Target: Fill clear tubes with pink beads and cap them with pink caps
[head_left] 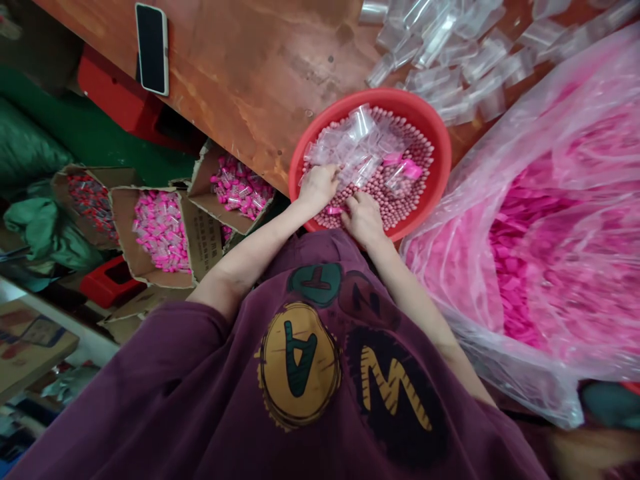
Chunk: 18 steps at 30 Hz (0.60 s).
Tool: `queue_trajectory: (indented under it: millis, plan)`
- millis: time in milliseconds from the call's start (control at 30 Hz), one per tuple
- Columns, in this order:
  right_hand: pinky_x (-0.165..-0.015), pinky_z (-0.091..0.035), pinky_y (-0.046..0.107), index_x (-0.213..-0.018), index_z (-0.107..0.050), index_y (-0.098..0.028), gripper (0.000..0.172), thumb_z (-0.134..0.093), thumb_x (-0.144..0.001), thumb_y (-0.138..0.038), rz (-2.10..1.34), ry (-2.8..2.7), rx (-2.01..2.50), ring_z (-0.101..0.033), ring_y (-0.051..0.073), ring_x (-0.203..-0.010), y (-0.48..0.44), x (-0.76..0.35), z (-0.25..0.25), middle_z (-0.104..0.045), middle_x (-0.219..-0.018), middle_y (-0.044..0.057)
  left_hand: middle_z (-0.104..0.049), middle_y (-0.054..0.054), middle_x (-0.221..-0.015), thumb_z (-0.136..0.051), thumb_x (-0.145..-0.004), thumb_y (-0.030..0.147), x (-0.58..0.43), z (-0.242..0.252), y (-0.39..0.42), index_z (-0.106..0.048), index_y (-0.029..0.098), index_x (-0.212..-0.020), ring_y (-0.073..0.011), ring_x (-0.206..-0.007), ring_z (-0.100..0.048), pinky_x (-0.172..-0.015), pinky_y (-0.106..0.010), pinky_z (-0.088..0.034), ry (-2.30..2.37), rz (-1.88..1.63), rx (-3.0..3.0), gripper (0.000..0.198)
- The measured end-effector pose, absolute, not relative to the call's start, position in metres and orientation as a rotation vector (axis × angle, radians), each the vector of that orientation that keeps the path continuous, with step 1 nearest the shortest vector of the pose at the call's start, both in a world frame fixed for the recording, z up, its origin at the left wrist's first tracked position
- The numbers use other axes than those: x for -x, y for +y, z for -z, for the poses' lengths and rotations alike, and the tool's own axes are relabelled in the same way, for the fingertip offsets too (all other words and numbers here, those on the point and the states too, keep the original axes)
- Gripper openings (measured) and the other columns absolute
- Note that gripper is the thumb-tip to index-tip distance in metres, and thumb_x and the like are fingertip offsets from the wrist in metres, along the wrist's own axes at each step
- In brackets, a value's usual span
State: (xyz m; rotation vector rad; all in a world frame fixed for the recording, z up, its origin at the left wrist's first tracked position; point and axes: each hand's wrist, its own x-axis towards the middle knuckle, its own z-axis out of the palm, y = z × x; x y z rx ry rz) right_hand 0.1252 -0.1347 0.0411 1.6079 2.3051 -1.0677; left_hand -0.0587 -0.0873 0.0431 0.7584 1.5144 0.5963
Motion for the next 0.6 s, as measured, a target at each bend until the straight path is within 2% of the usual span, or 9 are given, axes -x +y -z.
queue_trajectory:
  millis: [133, 200, 267, 333, 400, 500, 600]
  plan:
    - [-0.11, -0.051, 0.063, -0.129, -0.08, -0.011, 0.037, -0.052, -0.105, -0.019, 0.933, 2.188, -1.866, -0.062, 0.044, -0.122, -0.145, -0.155, -0.053, -0.077, -0.132, 0.03, -0.086, -0.015, -0.119, -0.088, -0.091, 0.01, 0.04, -0.052, -0.094, -0.082, 0.021, -0.104, -0.0364, -0.136, -0.074, -0.122, -0.044, -0.055, 1.792, -0.407, -1.146, 0.018]
    - [-0.116, -0.051, 0.07, -0.14, -0.078, -0.011, 0.044, -0.055, -0.102, -0.019, 0.893, 2.137, -2.031, -0.062, 0.047, -0.132, -0.15, -0.163, -0.057, -0.074, -0.146, 0.032, -0.086, -0.013, -0.111, -0.087, -0.089, 0.008, 0.033, -0.052, -0.095, -0.082, 0.022, -0.097, -0.0374, -0.132, -0.076, -0.117, -0.044, -0.058, 1.822, -0.348, -1.157, 0.017]
    - [-0.123, -0.05, 0.074, -0.15, -0.075, -0.012, 0.052, -0.058, -0.101, -0.021, 0.946, 2.138, -2.197, -0.061, 0.047, -0.143, -0.15, -0.164, -0.055, -0.069, -0.158, 0.03, -0.083, -0.009, -0.095, -0.09, -0.086, 0.007, 0.031, -0.052, -0.093, -0.08, 0.021, -0.088, -0.0338, -0.119, -0.079, -0.109, -0.04, -0.06, 1.776, -0.324, -1.05, 0.017]
    - [-0.126, -0.054, 0.071, -0.153, -0.073, -0.015, 0.05, -0.06, -0.107, -0.032, 1.179, 2.145, -2.358, -0.066, 0.043, -0.143, -0.146, -0.159, -0.047, -0.073, -0.154, 0.027, -0.079, -0.003, -0.084, -0.091, -0.084, 0.007, 0.034, -0.056, -0.092, -0.079, 0.019, -0.084, -0.0246, -0.101, -0.079, -0.099, -0.033, -0.06, 1.653, -0.362, -0.865, 0.017]
    - [-0.119, -0.063, 0.062, -0.147, -0.073, -0.02, 0.05, -0.065, -0.112, -0.054, 1.612, 2.04, -2.485, -0.074, 0.036, -0.129, -0.138, -0.15, -0.036, -0.08, -0.135, 0.019, -0.079, 0.001, -0.083, -0.089, -0.084, 0.005, 0.04, -0.065, -0.094, -0.081, 0.016, -0.087, -0.0154, -0.088, -0.074, -0.093, -0.027, -0.058, 1.485, -0.422, -0.695, 0.014]
    - [-0.102, -0.071, 0.05, -0.127, -0.076, -0.026, 0.068, -0.082, -0.096, -0.087, 2.266, 1.672, -2.523, -0.078, 0.029, -0.108, -0.126, -0.136, -0.025, -0.082, -0.112, 0.009, -0.083, 0.002, -0.086, -0.087, -0.083, 0.003, 0.051, -0.085, -0.101, -0.085, 0.013, -0.097, -0.0103, -0.08, -0.073, -0.087, -0.025, -0.058, 1.316, -0.441, -0.543, 0.018]
    - [-0.087, -0.07, 0.044, -0.109, -0.075, -0.028, 0.075, -0.091, -0.08, -0.095, 2.546, 1.404, -2.51, -0.076, 0.025, -0.093, -0.123, -0.126, -0.024, -0.08, -0.1, 0.005, -0.082, 0.001, -0.079, -0.088, -0.083, 0.004, 0.061, -0.1, -0.109, -0.087, 0.012, -0.1, -0.0095, -0.066, -0.067, -0.072, -0.024, -0.054, 1.287, -0.395, -0.471, 0.018]
